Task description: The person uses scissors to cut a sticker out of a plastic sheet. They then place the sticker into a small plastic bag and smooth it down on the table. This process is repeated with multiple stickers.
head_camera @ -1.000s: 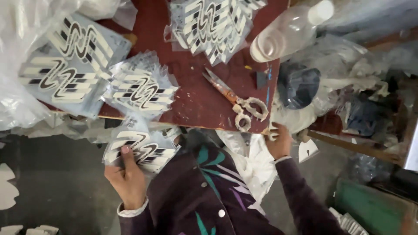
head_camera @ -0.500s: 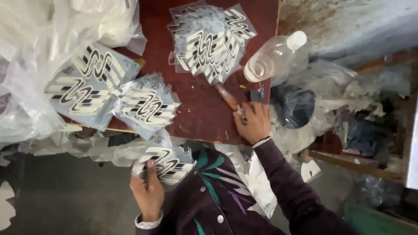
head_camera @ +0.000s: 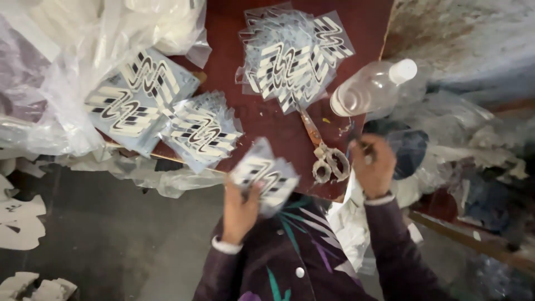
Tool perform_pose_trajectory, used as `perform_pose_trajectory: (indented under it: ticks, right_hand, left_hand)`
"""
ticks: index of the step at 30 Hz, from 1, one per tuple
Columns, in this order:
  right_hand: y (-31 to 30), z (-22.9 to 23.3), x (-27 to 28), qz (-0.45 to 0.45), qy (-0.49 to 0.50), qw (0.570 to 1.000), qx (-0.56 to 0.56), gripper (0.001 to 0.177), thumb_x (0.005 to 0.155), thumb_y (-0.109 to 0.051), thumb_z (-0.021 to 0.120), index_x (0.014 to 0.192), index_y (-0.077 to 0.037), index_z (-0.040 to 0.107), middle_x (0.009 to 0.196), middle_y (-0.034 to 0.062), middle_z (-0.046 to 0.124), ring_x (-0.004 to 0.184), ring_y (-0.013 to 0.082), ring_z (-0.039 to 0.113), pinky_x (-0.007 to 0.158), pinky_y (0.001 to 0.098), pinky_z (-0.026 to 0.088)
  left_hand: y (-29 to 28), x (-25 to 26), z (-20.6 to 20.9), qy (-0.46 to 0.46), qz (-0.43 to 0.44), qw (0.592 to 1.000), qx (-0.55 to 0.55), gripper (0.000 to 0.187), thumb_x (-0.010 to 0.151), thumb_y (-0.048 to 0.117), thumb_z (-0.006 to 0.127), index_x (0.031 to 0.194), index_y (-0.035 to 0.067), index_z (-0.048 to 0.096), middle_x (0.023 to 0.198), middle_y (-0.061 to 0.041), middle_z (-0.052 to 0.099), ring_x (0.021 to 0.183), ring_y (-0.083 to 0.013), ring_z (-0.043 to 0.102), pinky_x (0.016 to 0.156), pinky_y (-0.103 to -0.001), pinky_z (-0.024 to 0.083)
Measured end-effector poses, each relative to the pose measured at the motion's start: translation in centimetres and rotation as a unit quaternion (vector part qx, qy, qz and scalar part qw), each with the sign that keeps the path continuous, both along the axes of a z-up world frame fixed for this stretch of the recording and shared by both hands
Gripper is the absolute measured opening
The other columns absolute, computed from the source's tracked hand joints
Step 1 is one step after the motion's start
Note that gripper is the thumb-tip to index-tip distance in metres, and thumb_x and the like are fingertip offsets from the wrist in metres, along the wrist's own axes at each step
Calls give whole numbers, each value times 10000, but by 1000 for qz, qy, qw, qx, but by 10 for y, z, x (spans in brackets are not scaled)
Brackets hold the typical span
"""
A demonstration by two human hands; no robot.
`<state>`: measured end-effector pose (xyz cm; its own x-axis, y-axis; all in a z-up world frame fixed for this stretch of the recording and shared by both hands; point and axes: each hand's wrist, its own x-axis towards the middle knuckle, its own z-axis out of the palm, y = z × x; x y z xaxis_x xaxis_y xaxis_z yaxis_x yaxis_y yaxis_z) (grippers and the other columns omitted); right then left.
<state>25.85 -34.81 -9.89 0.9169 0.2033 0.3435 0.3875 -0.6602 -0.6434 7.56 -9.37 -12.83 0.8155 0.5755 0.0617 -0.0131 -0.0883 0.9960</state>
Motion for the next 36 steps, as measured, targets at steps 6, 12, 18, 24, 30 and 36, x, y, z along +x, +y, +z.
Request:
perform_pose_trajectory:
  ticks: [6,12,18,24,30,36]
  right_hand:
    - [46,17,-36,150,13,988,18,157,887,-16,770,1022,-11,691,1089,146,738,943,248,714,809,339,561]
    - [52,-28,-47,289,-100,952,-14,169,903,22,731,1067,11,697,1181,144,714,1067,315,703,892,417,567]
    - [63,-23,-64,419,-70,871,-247,494,892,-231,620,1302,43,623,1438,176,585,1383,334,499,1128,567,322]
    - [79,-21,-48,425,-59,857,-285,753,975,-518,527,1433,78,488,1544,239,461,1476,336,385,1190,706,94]
    - [101,-31,-25,515,-51,816,-258,836,963,-559,509,1503,73,416,1585,254,407,1502,362,343,1189,691,83]
    - [113,-31,-5,553,-51,793,-251,812,1004,-537,489,1542,59,371,1612,260,382,1530,365,322,1213,668,111]
  left_hand:
    - [-28,34,-31,269,-5,963,27,474,845,175,790,1181,-28,524,826,-237,716,778,-405,723,684,-478,558]
    - [-36,27,-13,214,98,963,131,395,825,162,821,1114,42,579,994,-205,671,874,-409,686,735,-489,538]
    - [-44,10,-24,212,134,920,301,464,875,208,789,1315,128,668,1249,-141,581,1036,-396,609,851,-486,508]
    - [-49,2,-17,260,83,911,308,572,817,334,816,1348,184,668,1331,-180,516,1074,-429,529,902,-516,459]
    - [-36,12,-21,266,62,930,247,747,642,226,853,1364,194,663,1330,-203,459,1206,-425,495,980,-494,459]
    - [-38,14,-22,241,94,947,192,738,644,182,852,1356,183,656,1331,-213,446,1250,-427,484,993,-486,466]
